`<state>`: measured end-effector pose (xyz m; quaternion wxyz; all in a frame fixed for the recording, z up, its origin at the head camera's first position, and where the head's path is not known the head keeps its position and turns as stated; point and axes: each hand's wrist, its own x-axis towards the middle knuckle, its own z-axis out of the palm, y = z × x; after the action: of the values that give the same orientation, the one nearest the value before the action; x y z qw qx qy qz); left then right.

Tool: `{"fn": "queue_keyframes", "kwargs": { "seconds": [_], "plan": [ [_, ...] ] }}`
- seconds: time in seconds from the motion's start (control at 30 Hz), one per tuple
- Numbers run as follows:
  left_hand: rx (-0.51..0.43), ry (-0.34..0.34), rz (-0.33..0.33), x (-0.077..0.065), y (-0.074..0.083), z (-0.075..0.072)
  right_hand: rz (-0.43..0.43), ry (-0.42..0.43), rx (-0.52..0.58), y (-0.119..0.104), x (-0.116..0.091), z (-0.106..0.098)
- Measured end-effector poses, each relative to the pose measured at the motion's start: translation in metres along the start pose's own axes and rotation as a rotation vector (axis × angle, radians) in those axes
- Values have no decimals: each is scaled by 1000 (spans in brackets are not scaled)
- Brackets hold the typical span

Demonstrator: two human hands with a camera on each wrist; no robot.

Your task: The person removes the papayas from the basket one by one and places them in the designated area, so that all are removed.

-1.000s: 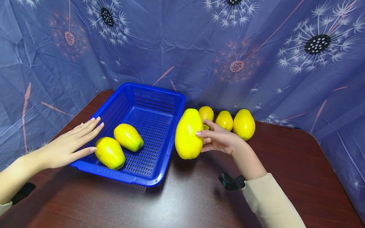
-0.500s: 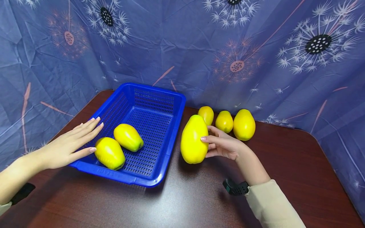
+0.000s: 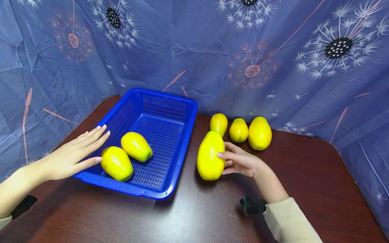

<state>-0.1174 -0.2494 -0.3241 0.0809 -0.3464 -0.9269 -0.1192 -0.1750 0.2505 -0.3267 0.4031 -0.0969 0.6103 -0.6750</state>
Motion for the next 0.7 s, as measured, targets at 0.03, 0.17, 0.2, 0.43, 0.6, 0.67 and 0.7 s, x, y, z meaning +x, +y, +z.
{"fn": "queue_keyframes", "kwargs": {
  "seconds": [0.03,0.17,0.2,0.43,0.6,0.67,0.7],
  "plan": [
    [1,0,0,0,0,0,2,2,-1,1,0,-1],
    [0,0,-1,0,0,0,16,15,-4,6,0,-3],
    [0,-1,-1,0,0,0,19,18,-6,7,0,-4],
    [-2,-9,-9,0,0,0,44,49,-4,14,1,-8],
    [-6,-12,-15,0,0,0,51,67,4,18,2,-10],
    [-8,-10,-17,0,0,0,57,81,7,20,3,-11],
    [-9,-10,-18,0,0,0,62,89,7,21,3,-11]
  ]
}}
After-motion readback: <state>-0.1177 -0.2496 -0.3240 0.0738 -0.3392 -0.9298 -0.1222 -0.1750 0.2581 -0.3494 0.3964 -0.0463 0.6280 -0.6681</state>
